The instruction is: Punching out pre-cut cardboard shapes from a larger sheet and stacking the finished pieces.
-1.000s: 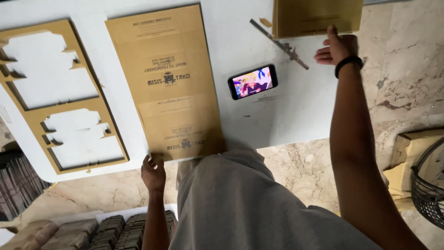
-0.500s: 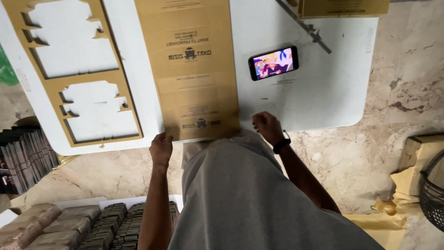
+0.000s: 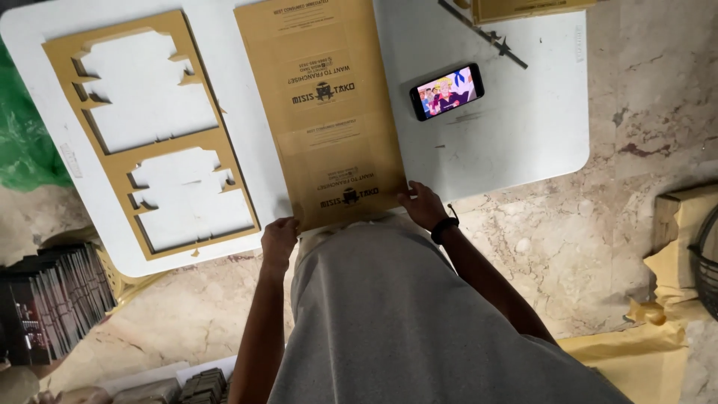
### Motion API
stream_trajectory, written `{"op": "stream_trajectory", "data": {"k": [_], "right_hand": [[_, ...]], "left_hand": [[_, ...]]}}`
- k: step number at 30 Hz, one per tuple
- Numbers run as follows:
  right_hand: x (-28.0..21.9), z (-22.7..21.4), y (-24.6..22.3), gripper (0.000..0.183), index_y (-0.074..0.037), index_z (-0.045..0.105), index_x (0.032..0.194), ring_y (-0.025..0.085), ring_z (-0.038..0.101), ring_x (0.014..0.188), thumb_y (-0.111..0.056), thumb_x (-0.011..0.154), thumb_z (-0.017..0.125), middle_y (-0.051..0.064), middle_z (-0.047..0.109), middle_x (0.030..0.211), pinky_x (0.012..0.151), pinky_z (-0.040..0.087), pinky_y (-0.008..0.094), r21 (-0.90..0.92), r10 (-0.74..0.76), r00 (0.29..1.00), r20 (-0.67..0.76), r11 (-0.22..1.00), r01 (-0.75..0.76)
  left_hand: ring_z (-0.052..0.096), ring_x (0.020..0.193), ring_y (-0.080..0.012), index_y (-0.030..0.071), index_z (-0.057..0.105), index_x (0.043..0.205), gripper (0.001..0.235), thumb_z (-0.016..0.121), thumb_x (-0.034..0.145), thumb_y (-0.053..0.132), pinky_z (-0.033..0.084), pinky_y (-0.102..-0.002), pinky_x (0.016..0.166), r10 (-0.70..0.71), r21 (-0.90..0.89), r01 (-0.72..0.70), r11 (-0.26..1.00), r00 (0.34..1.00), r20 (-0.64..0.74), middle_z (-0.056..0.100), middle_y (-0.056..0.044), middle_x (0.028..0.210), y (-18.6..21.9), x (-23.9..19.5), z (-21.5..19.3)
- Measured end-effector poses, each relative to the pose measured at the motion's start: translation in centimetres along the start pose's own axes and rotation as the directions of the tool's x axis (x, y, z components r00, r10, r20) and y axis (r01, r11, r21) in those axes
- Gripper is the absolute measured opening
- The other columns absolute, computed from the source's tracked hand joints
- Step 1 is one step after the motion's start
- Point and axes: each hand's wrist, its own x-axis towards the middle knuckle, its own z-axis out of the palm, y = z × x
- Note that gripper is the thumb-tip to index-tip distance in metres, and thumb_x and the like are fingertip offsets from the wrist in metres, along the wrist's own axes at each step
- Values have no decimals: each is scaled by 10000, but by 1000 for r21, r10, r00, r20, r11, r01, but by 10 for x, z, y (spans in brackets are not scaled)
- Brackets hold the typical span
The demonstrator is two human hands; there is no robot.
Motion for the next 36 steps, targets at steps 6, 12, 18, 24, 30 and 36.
{"op": "stream_trajectory", "data": {"k": [6,12,18,24,30,36], "right_hand": [[5,16,7,688,-37,496,1506,358,587,1319,-474,988,606,210,584,1429,1126,473,483,-18,-20,995,-100,1000,18],[13,22,16,627,-80,540,1459,355,570,1337,-491,992,619,192,571,1434,1134,468,481,5,-3,981,-194,1000,4],[5,7,11,426,-136,686,1264,329,674,1151,-456,995,600,147,705,1230,987,560,444,191,65,964,-260,981,-14],[40,-5,51,309,-100,662,1316,294,745,940,-148,1024,574,202,737,1102,826,618,409,436,-35,951,-307,883,173],[-1,-17,-9,698,-207,457,1555,450,582,1248,76,934,603,266,577,1376,1082,498,534,271,-282,920,-273,895,355],[61,-15,-13,625,-161,614,1378,409,511,1369,148,836,644,173,467,1505,1151,451,504,91,-562,751,-347,777,623]], "left_hand": [[648,1189,-412,-39,637,1342,476,657,949,228,585,-477,968,-30,-201,51,978,994,110,652,-294,1250,17,-18,-12],[668,1014,-341,-102,560,1366,521,679,910,121,607,-455,915,16,-430,53,901,988,156,633,-282,1123,6,-4,-12],[644,764,-213,-70,648,1261,442,752,866,97,633,-391,799,45,-591,51,805,988,147,616,-159,916,16,-28,-27],[648,593,-143,-103,648,1170,394,785,824,25,671,-357,710,119,-774,52,631,980,162,611,-83,764,8,-8,-28],[770,666,-224,-59,650,1117,324,776,837,45,676,-375,718,178,-823,33,567,971,162,662,-56,763,37,-21,-43],[784,708,-239,-70,653,1129,301,702,901,119,668,-387,739,235,-812,-17,584,960,149,717,-125,818,49,1,-55]]}}
